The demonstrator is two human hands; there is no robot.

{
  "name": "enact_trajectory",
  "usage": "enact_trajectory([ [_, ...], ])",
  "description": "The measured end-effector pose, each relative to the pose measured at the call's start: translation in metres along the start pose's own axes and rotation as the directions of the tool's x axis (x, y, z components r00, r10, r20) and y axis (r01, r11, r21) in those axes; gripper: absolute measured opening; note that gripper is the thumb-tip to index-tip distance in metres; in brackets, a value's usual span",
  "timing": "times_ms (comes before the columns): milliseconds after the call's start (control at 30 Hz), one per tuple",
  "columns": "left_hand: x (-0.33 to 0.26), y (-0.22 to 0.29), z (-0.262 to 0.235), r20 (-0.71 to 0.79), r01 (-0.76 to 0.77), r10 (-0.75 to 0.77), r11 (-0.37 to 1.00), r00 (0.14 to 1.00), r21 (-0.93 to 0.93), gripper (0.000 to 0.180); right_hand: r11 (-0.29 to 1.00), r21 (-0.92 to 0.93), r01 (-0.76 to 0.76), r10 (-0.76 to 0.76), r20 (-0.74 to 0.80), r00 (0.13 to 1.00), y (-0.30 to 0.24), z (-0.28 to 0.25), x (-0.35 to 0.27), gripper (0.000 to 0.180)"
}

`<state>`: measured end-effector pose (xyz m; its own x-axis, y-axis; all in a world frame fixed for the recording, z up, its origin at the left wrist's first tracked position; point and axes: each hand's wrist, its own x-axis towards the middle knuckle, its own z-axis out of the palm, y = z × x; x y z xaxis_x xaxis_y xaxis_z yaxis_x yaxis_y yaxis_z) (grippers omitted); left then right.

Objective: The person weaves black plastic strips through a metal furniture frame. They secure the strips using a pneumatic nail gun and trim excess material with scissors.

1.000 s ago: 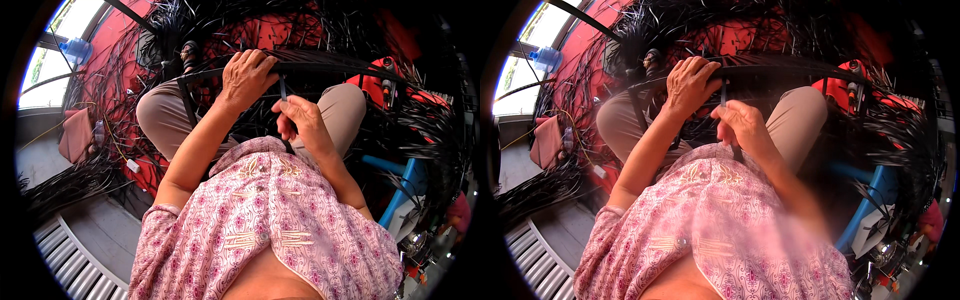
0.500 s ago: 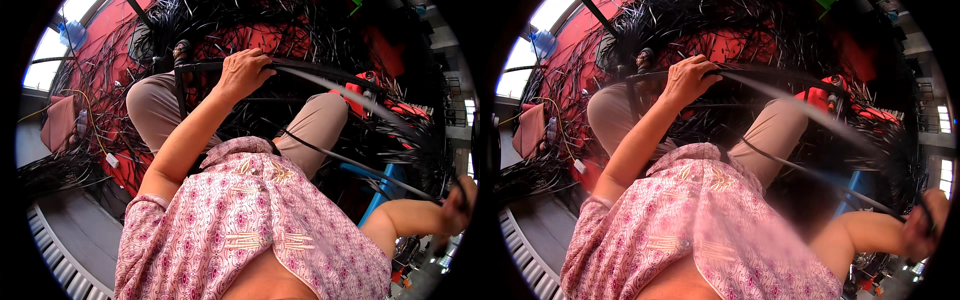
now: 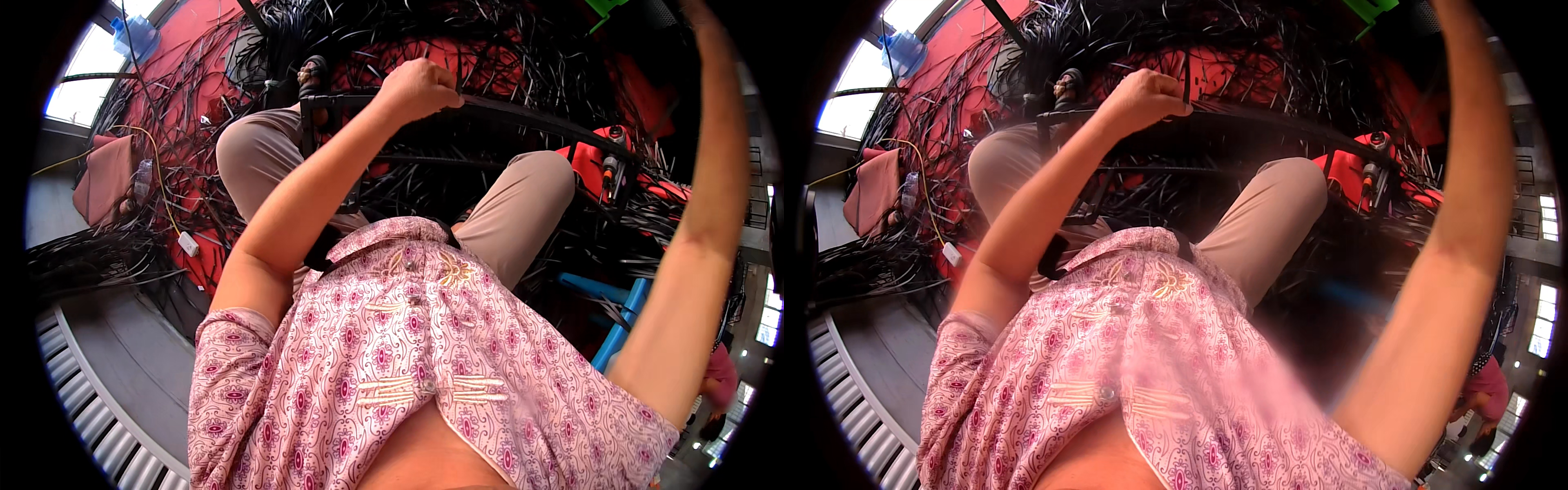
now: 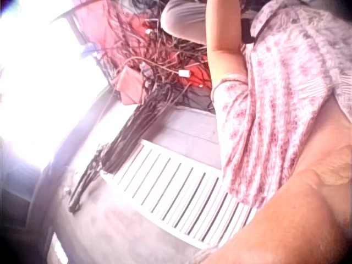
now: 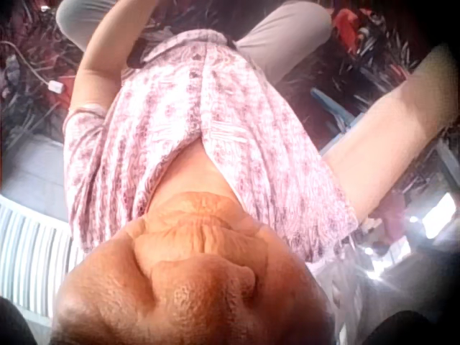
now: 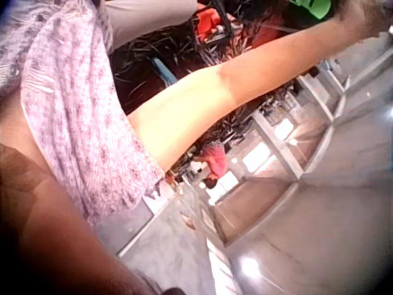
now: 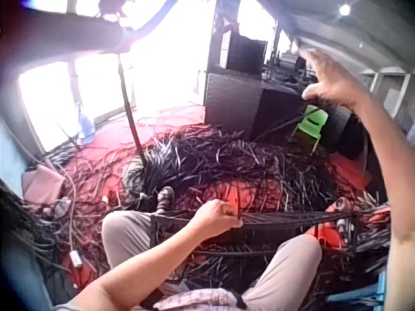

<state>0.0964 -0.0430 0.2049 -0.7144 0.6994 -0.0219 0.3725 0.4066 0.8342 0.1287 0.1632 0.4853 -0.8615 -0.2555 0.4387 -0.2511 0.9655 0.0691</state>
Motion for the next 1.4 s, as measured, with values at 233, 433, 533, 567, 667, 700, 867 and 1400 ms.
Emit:
enact_trajectory([
  [233,0.014,-0.017,-0.017,0.270,0.278,-0.178,0.876,0.946,-0.395,0.014,0.700,0.595,-0.396,0.177,0.392,0.903,-0.051,0.191,-0.140,0.047],
  [433,0.017,-0.016,-0.015,0.293,0.471,-0.376,0.780,0.879,-0.413,0.018,0.867,0.454,-0.204,0.216,0.026,0.976,-0.086,0.225,-0.173,0.039],
  [533,0.023,-0.022,-0.017,0.385,0.483,-0.331,0.769,0.861,-0.419,0.018,0.896,0.422,-0.137,0.199,-0.105,0.974,-0.088,0.236,-0.175,0.035],
  [567,0.025,-0.023,-0.017,0.406,0.489,-0.325,0.768,0.854,-0.413,0.019,0.901,0.419,-0.113,0.185,-0.134,0.974,-0.088,0.239,-0.176,0.034],
  [667,0.028,-0.021,-0.016,0.421,0.544,-0.380,0.738,0.824,-0.399,0.022,0.911,0.407,-0.067,0.155,-0.188,0.970,-0.084,0.246,-0.180,0.034],
  [700,0.028,-0.020,-0.015,0.418,0.568,-0.410,0.722,0.811,-0.395,0.023,0.912,0.405,-0.064,0.155,-0.197,0.968,-0.085,0.246,-0.179,0.034],
  [867,0.030,-0.022,-0.010,0.421,0.546,-0.367,0.693,0.829,-0.471,0.024,0.915,0.401,-0.031,0.136,-0.235,0.962,-0.083,0.250,-0.177,0.035],
  [1400,0.029,-0.031,-0.004,0.149,0.341,-0.323,0.932,0.935,-0.122,0.024,0.926,0.368,-0.085,0.094,-0.006,0.996,-0.097,0.228,-0.164,0.025],
])
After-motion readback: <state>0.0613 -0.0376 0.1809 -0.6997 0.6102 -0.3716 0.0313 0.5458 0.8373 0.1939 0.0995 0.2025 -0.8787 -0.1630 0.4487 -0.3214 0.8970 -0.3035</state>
